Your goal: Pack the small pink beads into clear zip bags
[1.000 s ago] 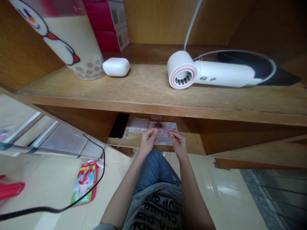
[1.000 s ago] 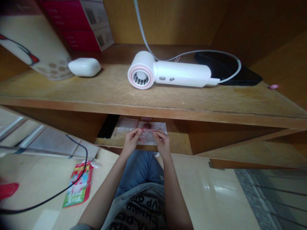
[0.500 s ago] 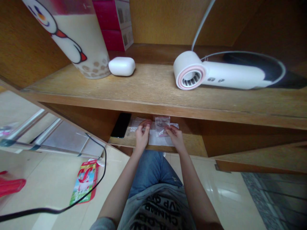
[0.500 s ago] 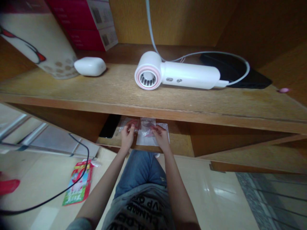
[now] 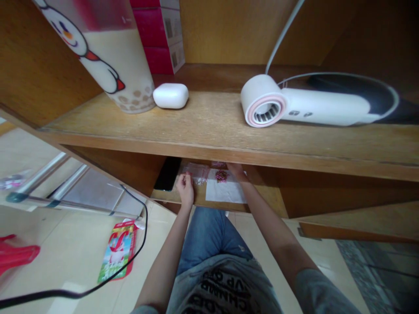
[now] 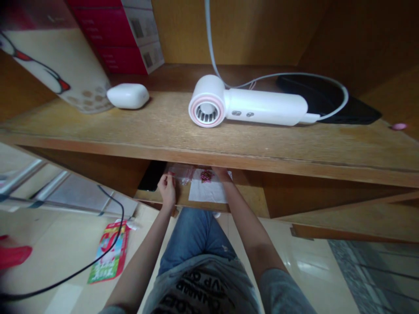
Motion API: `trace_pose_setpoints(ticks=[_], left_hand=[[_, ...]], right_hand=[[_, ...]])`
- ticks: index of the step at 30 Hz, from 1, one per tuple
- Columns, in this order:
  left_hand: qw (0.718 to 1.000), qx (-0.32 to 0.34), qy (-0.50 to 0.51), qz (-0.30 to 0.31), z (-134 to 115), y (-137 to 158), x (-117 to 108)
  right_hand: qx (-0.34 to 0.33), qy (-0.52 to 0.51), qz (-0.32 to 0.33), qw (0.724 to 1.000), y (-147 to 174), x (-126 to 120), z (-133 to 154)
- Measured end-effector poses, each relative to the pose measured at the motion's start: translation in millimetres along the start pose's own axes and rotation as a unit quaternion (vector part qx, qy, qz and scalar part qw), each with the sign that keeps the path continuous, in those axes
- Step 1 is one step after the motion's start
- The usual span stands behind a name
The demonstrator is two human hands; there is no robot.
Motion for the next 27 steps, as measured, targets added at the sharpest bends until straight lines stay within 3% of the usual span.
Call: trace_pose_setpoints(ticks=[12, 17, 22, 24, 26, 27], left_hand=[[1.000, 0.005, 0.001, 0.007, -2.7, 0.1, -0.2], [1.000, -0.007, 0.027, 0.009, -2.0, 1.5, 1.5], [0.998, -0.003, 0.052, -0.029, -5.2, -4.4, -5.0], [0.999, 0.029, 0.024, -0.003, -13.6, -14.1, -6.2], [0.988, 0.108, -0.059, 0.098, -28.7, -24.9, 0.3], [0.969, 0.162, -0.115, 0.148, -36.8, -28.7, 4.0]], right_hand=[[0.005, 0.041, -0.039, 0.998, 3.5, -20.1, -5.8], [-0.031, 0.048, -0.042, 0.997, 5.9, -59.5, 8.4], [-0.039, 0.048, -0.083, 0.995, 10.8, -99.5, 9.9], [-0.039, 0.037, -0.105, 0.993, 12.9, -106.3, 5.9], [-0.035, 0.022, -0.108, 0.993, 14.3, -106.5, 0.4], [-0.032, 0.016, -0.104, 0.994, 14.7, -105.3, -2.0]])
Point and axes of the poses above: each hand's wrist, its own y-axis away from the middle knuckle, its own x-axis out of the palm, z = x × y, the point moved 6 cm from there along -y, towards the middle knuckle, and after that the axes turned 14 degrees about -y, right-handed, at the moved point
